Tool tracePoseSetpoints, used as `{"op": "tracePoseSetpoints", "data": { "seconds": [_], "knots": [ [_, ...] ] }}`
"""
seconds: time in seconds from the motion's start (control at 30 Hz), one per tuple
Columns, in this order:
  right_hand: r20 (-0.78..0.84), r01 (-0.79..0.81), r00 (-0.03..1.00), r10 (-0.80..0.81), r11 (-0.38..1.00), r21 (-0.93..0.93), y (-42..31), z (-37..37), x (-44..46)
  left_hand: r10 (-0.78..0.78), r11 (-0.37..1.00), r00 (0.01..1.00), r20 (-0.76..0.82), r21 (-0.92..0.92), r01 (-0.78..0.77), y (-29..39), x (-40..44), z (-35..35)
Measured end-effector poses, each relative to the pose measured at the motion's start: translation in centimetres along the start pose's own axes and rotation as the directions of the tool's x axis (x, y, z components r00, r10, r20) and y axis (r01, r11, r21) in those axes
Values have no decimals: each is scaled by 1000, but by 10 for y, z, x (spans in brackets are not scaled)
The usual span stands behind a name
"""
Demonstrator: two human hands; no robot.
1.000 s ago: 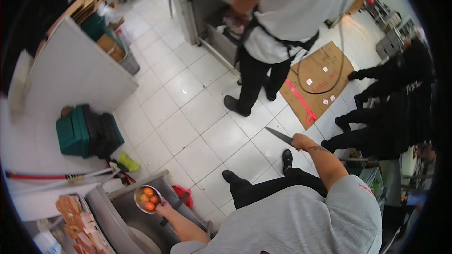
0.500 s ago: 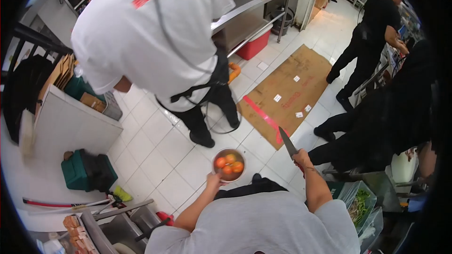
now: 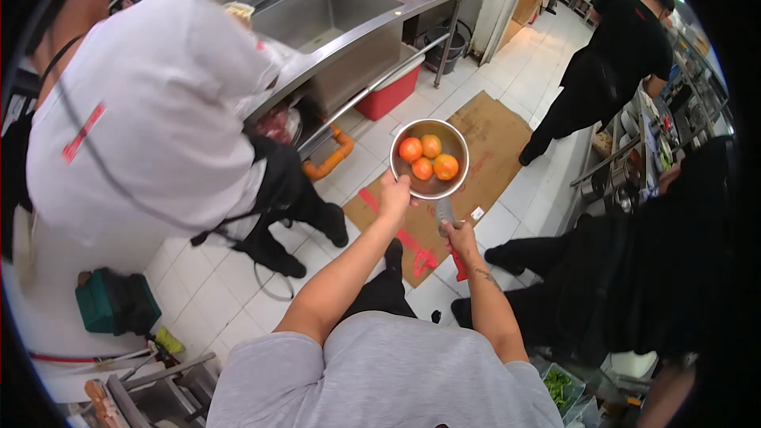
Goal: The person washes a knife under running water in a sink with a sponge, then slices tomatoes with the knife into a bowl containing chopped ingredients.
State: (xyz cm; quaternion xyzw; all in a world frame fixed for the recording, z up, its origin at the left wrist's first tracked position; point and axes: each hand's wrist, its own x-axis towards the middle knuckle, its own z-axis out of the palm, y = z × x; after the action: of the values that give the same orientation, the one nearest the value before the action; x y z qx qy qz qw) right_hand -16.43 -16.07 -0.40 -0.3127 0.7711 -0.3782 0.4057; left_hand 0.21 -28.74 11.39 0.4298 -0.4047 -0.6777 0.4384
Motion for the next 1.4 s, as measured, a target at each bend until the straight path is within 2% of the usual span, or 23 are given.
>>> {"op": "tracePoseSetpoints", "data": {
  "seconds": [0.07, 0.17, 0.3, 0.43, 0.6, 0.63, 0.7, 0.73, 0.83, 0.87, 0.97, 1.1, 1.13, 1.17, 1.23, 1.27, 1.3, 1.33, 1.37, 1.4],
  "knots": [
    [-3, 1, 1000, -1, 998, -56, -13, -11, 46, 30, 998, 999, -45, -45, -32, 3, 50, 22],
    [-43, -61, 997, 60, 998, -22, -38, -41, 97, -66, 996, 995, -80, -73, 60, 12, 115, 49],
    [-130, -26, 991, 42, 992, 125, -70, -91, 151, -115, 989, 991, -63, -104, 108, 35, 197, 72],
    [-133, -8, 990, 55, 945, 327, -102, -133, 190, -121, 990, 990, -76, -83, 115, 75, 291, 107],
    [-190, 74, 982, 3, 916, 394, -143, -167, 283, -2, 996, 997, -77, -92, -6, 114, 433, 148],
    [-168, 76, 986, -7, 909, 409, -155, -172, 290, -38, 986, 995, -87, -168, 23, 126, 453, 159],
    [-151, 144, 985, -86, 888, 436, -215, -186, 340, 4, 995, 986, -168, -98, -21, 127, 520, 168],
    [-150, 189, 979, -140, 901, 390, -239, -192, 365, 23, 999, 975, -219, -33, -31, 136, 538, 178],
    [-96, 243, 970, -223, 861, 447, -324, -199, 429, -6, 999, 968, -252, -32, -2, 150, 611, 193],
    [-42, 228, 972, -231, 884, 409, -343, -198, 458, -14, 998, 969, -247, -64, -2, 151, 634, 194],
    [107, 161, 966, -237, 868, 470, -421, -178, 504, -46, 998, 952, -302, -64, 27, 163, 683, 204],
    [255, 255, 872, -418, 832, 492, -500, -127, 566, -115, 993, 982, -151, -17, 114, 158, 752, 192],
    [276, 259, 858, -433, 829, 495, -515, -111, 580, -207, 978, 978, -14, -20, 207, 157, 766, 181],
    [296, 262, 845, -445, 828, 495, -525, -97, 590, -228, 964, 974, -6, 141, 227, 152, 774, 166],
    [356, 198, 829, -431, 822, 533, -551, -68, 612, -232, 871, 973, 19, 449, 199, 187, 784, 141],
    [392, 172, 812, -432, 819, 548, -561, -50, 621, -107, 838, 993, 54, 542, 61, 190, 798, 112],
    [432, 148, 788, -440, 815, 560, -572, -30, 631, 108, 701, 993, 50, 704, -112, 207, 808, 81],
    [499, 106, 759, -419, 835, 540, -581, -11, 645, 313, 494, 946, 84, 836, -238, 225, 820, 45],
    [544, 68, 738, -398, 847, 527, -591, 13, 658, 520, 256, 853, 50, 943, -211, 240, 836, 10],
    [588, 26, 719, -371, 859, 510, -599, 38, 669, 553, 121, 833, -1, 989, -80, 272, 837, -17]
  ]
}}
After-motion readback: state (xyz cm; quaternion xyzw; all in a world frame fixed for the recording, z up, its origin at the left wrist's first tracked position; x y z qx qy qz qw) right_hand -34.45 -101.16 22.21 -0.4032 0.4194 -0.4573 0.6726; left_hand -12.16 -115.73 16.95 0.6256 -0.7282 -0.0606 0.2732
